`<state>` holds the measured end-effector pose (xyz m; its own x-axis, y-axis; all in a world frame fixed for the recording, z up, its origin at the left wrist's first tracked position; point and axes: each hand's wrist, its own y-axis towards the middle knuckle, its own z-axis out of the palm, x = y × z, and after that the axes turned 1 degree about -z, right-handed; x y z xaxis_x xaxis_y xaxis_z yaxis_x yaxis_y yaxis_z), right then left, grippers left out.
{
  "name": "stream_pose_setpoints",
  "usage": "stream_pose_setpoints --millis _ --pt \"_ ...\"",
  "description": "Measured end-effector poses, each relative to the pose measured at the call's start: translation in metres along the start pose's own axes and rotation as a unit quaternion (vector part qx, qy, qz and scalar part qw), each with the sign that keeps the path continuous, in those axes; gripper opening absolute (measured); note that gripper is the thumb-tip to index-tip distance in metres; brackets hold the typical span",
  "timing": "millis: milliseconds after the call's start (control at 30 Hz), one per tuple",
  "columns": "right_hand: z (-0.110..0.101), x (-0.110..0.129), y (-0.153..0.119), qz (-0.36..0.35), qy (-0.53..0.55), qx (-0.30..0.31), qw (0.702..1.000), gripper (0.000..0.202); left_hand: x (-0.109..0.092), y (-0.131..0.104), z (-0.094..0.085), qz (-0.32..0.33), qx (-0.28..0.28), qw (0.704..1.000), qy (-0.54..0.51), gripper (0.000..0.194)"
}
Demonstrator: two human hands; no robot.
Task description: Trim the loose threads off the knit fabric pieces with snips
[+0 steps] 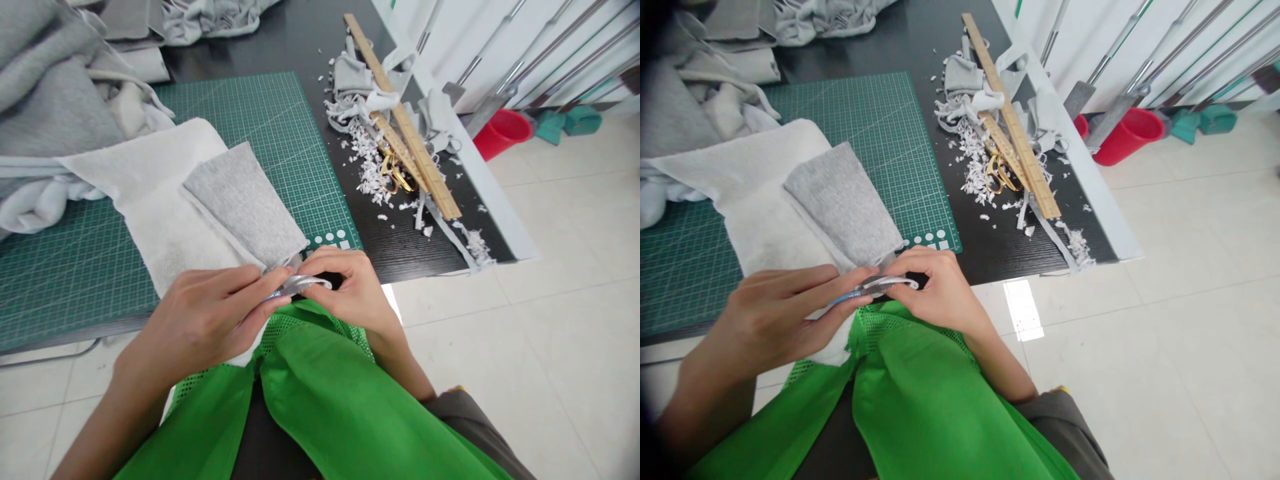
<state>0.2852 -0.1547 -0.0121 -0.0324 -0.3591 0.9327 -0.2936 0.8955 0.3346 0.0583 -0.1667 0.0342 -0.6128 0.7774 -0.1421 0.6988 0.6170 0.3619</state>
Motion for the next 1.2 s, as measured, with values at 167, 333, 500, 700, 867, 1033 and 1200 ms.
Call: stream_pose_setpoints --millis 167,333,500,700,867,1033,1200 --pt "0.0001 -0.0005 -0.0007 -0.004 0.0 0.0 1.0 0.012 0.0007 0.0026 0.0014 0.009 -0.011 1.0 -0.002 0.031" --pt "0.0003 0.001 0.0002 0.001 -0.005 0.002 1.0 0.013 0.0031 0.0023 0.0026 0.022 -0.016 1.0 -0.005 0.028" --pt "-0.0003 0.0008 0.0003 0.008 -0.012 0.008 1.0 0.008 0.0046 0.0042 0.0027 0.021 -0.01 1.0 -0.013 0.026" --pt "-0.0008 0.0011 -0.0001 0.007 -0.013 0.007 1.0 0.012 0.0033 0.0028 -0.0012 0.006 0.005 1.0 -0.011 0.03" --pt "-0.0001 0.0015 0.0003 0.01 -0.017 0.004 1.0 0.012 0.0047 0.0018 -0.0005 0.017 -0.005 1.0 -0.005 0.031" --pt "0.0 0.0002 -0.0001 0.006 -0.023 0.009 1.0 0.013 0.0049 0.0058 -0.0007 0.028 0.017 0.999 0.014 0.031" --pt "-0.0004 0.0009 -0.0001 0.003 -0.039 0.013 0.999 0.012 0.0033 0.0083 -0.0045 0.042 0.032 0.998 0.037 0.026"
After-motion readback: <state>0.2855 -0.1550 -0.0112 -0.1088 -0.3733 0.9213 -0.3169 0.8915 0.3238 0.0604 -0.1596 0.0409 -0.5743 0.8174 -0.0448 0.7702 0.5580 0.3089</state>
